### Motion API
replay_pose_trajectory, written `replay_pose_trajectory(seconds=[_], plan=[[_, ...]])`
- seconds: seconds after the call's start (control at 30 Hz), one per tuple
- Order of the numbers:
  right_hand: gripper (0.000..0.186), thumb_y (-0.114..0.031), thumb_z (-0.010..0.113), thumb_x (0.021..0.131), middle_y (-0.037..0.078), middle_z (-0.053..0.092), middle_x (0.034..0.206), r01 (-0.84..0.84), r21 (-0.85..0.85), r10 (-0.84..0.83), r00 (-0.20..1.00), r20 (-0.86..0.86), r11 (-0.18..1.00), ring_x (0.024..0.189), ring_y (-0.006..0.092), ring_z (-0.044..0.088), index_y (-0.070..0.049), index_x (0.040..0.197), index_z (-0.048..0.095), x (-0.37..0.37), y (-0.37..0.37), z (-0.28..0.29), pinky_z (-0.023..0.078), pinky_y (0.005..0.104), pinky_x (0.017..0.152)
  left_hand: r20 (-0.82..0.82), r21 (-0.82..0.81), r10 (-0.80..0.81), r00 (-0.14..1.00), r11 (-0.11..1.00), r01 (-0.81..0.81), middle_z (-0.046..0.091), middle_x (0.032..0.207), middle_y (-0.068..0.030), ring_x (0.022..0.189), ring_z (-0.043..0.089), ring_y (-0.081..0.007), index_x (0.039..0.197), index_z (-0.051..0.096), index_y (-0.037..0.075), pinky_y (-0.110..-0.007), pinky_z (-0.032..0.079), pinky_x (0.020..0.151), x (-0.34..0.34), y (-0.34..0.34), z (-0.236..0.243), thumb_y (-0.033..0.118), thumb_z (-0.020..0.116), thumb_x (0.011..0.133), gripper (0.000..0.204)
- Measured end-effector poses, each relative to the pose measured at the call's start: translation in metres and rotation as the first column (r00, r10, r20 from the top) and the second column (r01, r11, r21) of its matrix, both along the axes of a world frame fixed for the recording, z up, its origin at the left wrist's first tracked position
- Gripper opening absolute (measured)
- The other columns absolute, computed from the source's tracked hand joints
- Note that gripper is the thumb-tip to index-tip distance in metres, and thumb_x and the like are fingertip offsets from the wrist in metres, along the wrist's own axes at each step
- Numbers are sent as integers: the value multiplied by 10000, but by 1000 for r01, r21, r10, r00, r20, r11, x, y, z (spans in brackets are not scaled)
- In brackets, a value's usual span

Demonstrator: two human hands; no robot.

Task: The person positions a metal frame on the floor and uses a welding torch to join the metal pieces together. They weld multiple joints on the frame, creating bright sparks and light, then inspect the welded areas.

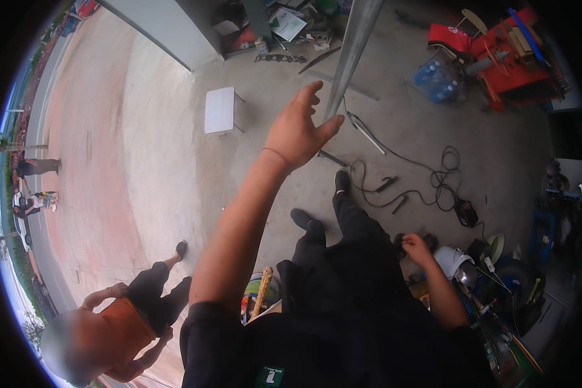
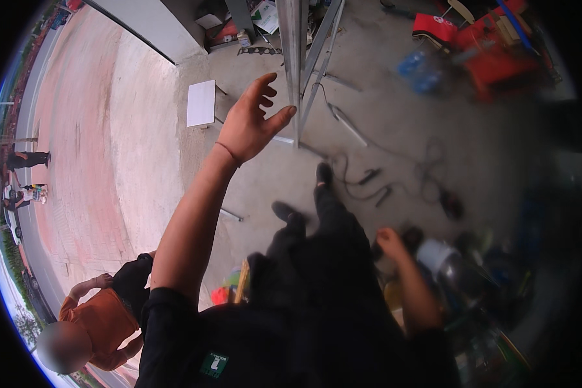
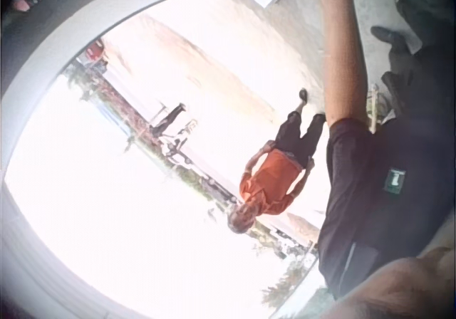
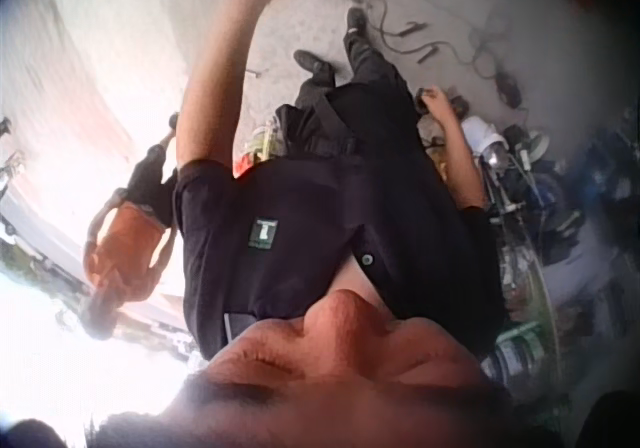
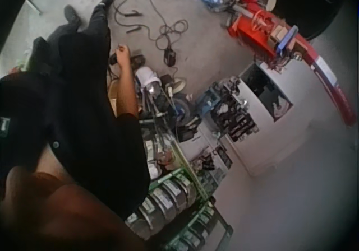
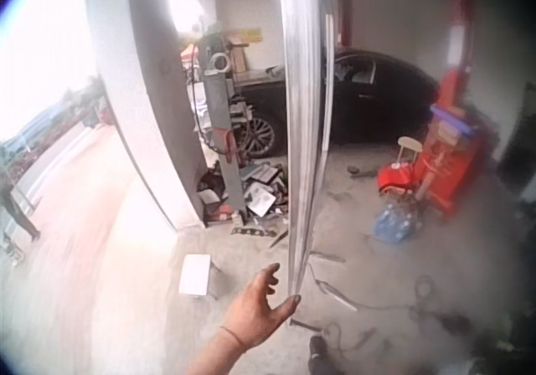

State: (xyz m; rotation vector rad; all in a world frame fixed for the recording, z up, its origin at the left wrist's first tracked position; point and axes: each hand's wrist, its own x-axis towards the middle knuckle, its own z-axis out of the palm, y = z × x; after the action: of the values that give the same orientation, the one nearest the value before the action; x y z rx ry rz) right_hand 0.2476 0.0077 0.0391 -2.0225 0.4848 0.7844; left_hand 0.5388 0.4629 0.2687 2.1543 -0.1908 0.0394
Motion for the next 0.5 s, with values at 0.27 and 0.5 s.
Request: replay_pose_trajectory(seconds=[0.27,0.5], plan=[[327,-144,645,900,77,664,1022,167,-21,-167,955,-245,986,868,179,643,-62,1212,591,-34,-72,-43,529,345,689,-47,219,79,996,973,-67,697,901,-157,868,666,-355,1003,642,61,-422,519,785,61,-37,-6,389,659,902,344],[255,-113,620,904,38,657,968,317,79,-280,910,-306,945,830,129,632,-40,1146,590,42,-74,-72,498,275,644,-42,-122,65,997,990,-70,698,928,-54,830,652,-150,1033,658,27,-300,501,763,57,-49,-14,65,610,928,122]])
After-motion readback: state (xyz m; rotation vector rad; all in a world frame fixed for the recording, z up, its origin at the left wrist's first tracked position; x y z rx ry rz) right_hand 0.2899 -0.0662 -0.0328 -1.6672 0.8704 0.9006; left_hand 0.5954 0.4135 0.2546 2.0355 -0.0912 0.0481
